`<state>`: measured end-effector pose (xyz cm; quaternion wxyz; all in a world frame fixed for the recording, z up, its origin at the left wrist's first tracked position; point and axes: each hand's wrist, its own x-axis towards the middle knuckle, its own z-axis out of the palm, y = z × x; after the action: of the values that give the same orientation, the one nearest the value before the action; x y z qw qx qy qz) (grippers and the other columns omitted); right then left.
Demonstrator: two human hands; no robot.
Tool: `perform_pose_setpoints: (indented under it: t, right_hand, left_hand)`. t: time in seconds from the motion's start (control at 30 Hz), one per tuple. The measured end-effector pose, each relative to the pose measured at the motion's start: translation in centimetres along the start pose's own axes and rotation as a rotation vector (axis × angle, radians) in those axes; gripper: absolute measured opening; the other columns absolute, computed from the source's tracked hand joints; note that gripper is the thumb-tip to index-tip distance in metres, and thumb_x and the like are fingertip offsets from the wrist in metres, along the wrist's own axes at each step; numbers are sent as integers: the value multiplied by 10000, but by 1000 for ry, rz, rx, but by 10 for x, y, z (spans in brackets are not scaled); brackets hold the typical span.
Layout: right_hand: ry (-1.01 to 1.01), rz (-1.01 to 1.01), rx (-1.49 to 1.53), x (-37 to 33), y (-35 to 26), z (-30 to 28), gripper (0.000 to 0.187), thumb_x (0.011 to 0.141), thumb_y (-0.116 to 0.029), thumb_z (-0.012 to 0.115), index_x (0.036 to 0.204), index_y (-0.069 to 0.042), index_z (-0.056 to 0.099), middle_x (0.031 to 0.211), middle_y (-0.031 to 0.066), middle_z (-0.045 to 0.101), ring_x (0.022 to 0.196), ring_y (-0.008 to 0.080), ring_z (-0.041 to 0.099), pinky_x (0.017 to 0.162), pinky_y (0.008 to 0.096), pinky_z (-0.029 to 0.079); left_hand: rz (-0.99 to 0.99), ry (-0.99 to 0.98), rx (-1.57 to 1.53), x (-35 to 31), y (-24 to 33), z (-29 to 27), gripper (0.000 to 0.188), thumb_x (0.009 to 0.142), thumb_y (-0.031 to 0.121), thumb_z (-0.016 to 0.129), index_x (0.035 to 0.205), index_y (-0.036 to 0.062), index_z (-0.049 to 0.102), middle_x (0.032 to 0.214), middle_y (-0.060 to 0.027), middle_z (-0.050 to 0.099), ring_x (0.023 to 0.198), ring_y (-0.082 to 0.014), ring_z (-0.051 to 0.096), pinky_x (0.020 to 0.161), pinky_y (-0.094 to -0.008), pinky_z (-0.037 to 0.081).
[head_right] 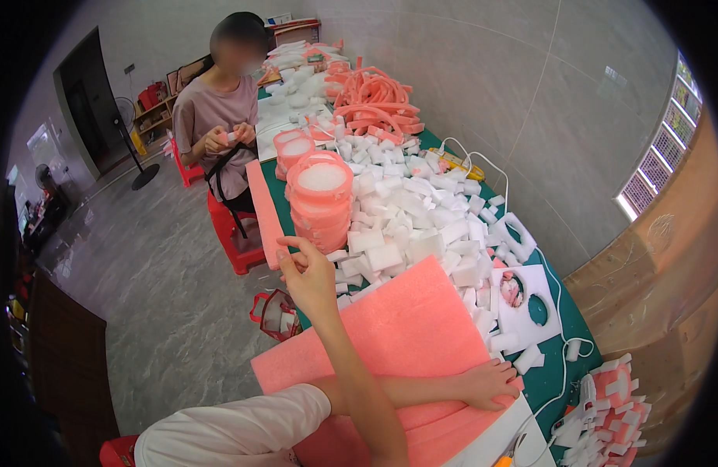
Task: Cutting strips and squares from pink foam sheets using a utility knife.
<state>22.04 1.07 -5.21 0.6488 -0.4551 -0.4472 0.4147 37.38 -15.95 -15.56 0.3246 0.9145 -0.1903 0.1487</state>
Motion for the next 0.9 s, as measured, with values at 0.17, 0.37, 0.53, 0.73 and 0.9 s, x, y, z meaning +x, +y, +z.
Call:
perform_pose_setpoints:
  t: [0.17,0.37,0.53,0.73,0.9]
  right_hand:
    - [5,23,-31,0,-4,0,241,833,-181,562,1016,-24,557,607,-3,554,536,59,511,450,180,388]
    - [-19,-186,-44,-5,-6,7,212,805,-98,536,1007,-43,570,688,18,598,574,58,519,506,195,410]
    - [266,-439,-154,-31,-28,30,120,692,-86,570,797,-34,596,709,145,602,625,287,591,533,365,430]
    - [597,-457,2,-78,-46,39,33,595,-83,579,599,-53,591,540,105,570,516,264,582,518,360,451]
    - [696,-433,66,-137,-44,60,10,593,-27,581,591,-37,582,531,72,577,510,249,581,511,343,452]
  left_hand:
    - [10,20,-10,-1,2,-6,263,707,310,568,936,183,571,950,-102,454,954,-265,399,774,-369,312]
    - [35,18,30,1,-3,8,310,703,300,575,973,147,568,998,-160,492,982,-318,439,825,-425,338]
    - [60,-127,371,12,-15,8,343,708,295,582,1012,136,572,1005,-159,530,993,-327,464,873,-439,338]
    - [191,19,110,13,-32,1,345,756,301,567,1068,153,567,999,-112,534,961,-289,489,829,-397,366]
    - [133,-57,26,10,-16,-5,315,775,284,553,1061,153,569,979,-99,534,952,-268,486,833,-338,375]
